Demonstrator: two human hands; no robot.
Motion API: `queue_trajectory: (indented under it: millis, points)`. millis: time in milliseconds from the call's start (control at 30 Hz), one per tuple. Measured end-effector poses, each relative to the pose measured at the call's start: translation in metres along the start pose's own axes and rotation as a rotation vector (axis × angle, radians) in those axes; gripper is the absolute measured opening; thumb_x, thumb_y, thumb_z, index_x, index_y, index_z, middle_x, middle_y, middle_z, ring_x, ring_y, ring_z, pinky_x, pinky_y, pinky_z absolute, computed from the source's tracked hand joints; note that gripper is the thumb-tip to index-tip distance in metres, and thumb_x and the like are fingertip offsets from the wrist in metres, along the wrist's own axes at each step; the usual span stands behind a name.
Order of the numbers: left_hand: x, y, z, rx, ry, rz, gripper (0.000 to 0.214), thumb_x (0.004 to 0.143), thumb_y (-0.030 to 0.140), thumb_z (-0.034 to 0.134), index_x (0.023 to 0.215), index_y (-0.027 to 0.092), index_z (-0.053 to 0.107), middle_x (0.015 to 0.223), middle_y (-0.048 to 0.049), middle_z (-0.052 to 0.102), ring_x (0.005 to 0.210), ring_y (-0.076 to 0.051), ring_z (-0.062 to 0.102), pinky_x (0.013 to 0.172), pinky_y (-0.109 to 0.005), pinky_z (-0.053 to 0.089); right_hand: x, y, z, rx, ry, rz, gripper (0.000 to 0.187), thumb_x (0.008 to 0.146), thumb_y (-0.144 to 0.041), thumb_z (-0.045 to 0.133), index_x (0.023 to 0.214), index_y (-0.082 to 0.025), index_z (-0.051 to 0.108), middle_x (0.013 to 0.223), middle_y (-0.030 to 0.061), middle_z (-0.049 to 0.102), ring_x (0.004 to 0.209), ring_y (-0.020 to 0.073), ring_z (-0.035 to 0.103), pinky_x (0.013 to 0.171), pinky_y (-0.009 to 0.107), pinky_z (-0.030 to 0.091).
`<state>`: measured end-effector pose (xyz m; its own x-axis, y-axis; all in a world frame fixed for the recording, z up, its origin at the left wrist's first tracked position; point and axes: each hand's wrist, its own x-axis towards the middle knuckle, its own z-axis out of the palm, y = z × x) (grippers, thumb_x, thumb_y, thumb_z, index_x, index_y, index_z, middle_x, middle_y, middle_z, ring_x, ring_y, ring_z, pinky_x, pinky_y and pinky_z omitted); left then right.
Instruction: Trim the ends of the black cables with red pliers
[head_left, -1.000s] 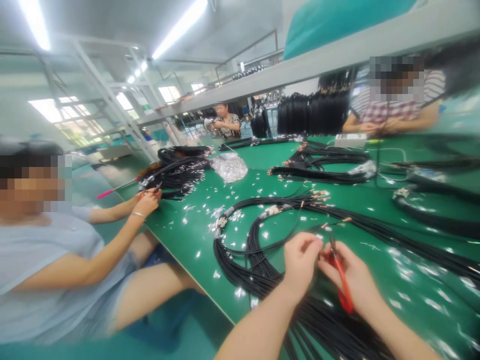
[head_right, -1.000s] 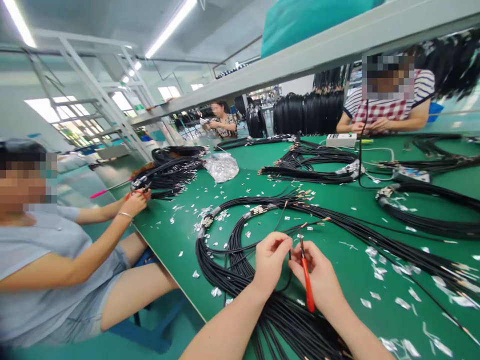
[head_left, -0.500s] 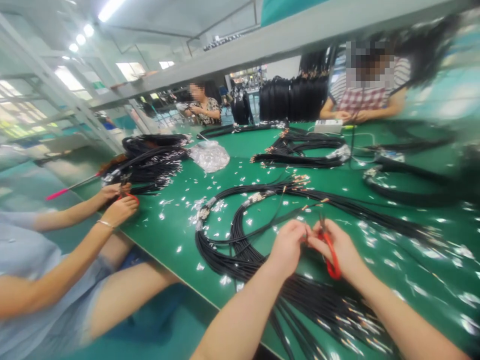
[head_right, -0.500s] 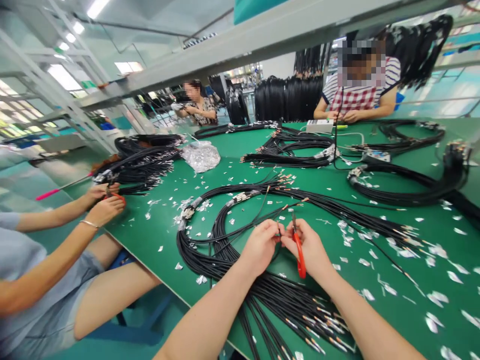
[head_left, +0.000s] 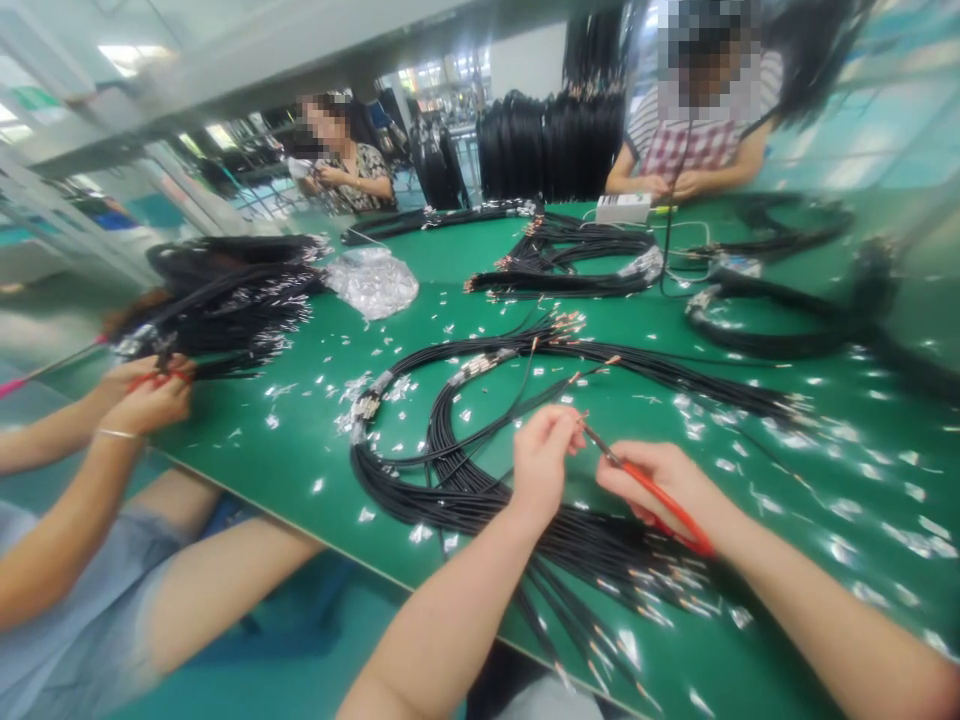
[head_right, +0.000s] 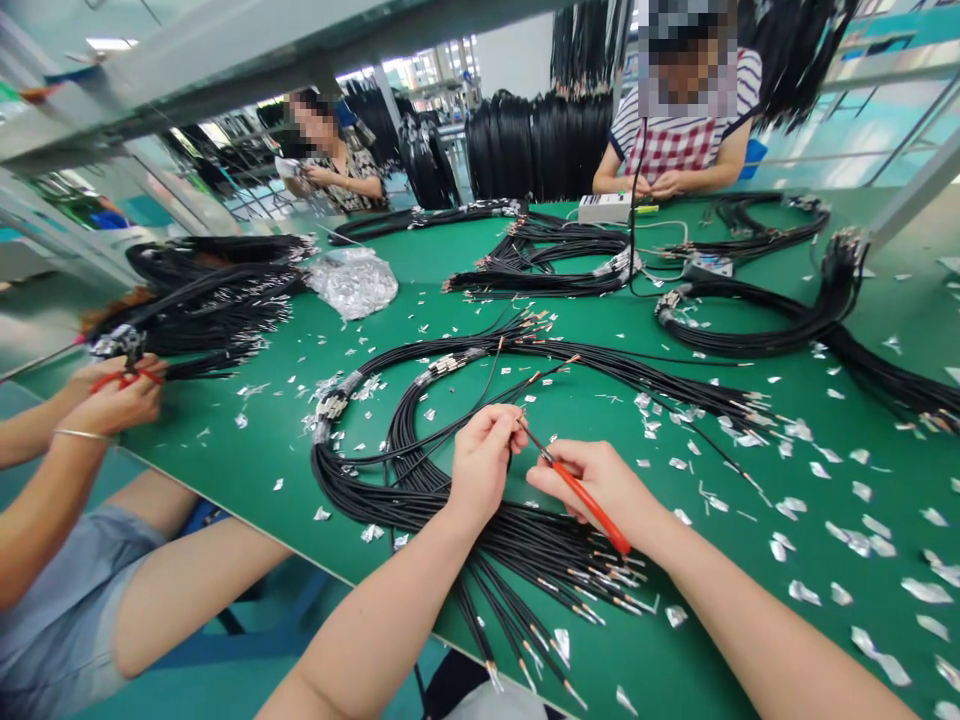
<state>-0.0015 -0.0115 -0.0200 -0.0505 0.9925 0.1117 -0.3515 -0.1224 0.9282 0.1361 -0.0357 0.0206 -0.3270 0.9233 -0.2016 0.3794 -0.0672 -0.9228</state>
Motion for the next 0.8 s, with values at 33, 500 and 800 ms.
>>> queue_trajectory:
  millis: [33, 500, 800]
  points:
    - [0.0, -0.001, 0.0, 0.024, 0.01, 0.024, 0.015, 0.078, 0.028, 0.054, 0.072, 0.014, 0.058, 0.062, 0.0003, 0.054, 0.057, -0.009, 0.048, 0.055, -0.022, 0.036, 0.0, 0.0, 0.0, -0.007, -0.007, 0.003, 0.024, 0.075, -0.038, 0.053, 0.06, -0.019, 0.05, 0.041, -0.0072, 0.04, 0.035, 0.0061, 0.038, 0.035, 0.017, 0.03]
    - [-0.002, 0.004, -0.002, 0.367, -0.061, 0.279, 0.019, 0.083, 0.021, 0.047, 0.065, 0.016, 0.052, 0.077, -0.0024, 0.055, 0.072, -0.012, 0.052, 0.069, -0.025, 0.042, 0.003, 0.011, 0.007, 0.264, -0.083, -0.02, 0.03, 0.083, -0.043, 0.045, 0.071, -0.017, 0.055, 0.038, -0.0068, 0.046, 0.03, 0.0075, 0.041, 0.033, 0.018, 0.033]
    - [0.002, -0.002, -0.005, 0.448, -0.011, 0.359, 0.017, 0.082, 0.021, 0.047, 0.067, 0.016, 0.055, 0.081, -0.0042, 0.058, 0.08, -0.014, 0.056, 0.076, -0.029, 0.044, -0.012, 0.002, -0.006, 0.267, 0.039, -0.042, 0.03, 0.082, -0.046, 0.046, 0.074, -0.018, 0.055, 0.034, -0.008, 0.039, 0.03, 0.0078, 0.036, 0.035, 0.02, 0.031]
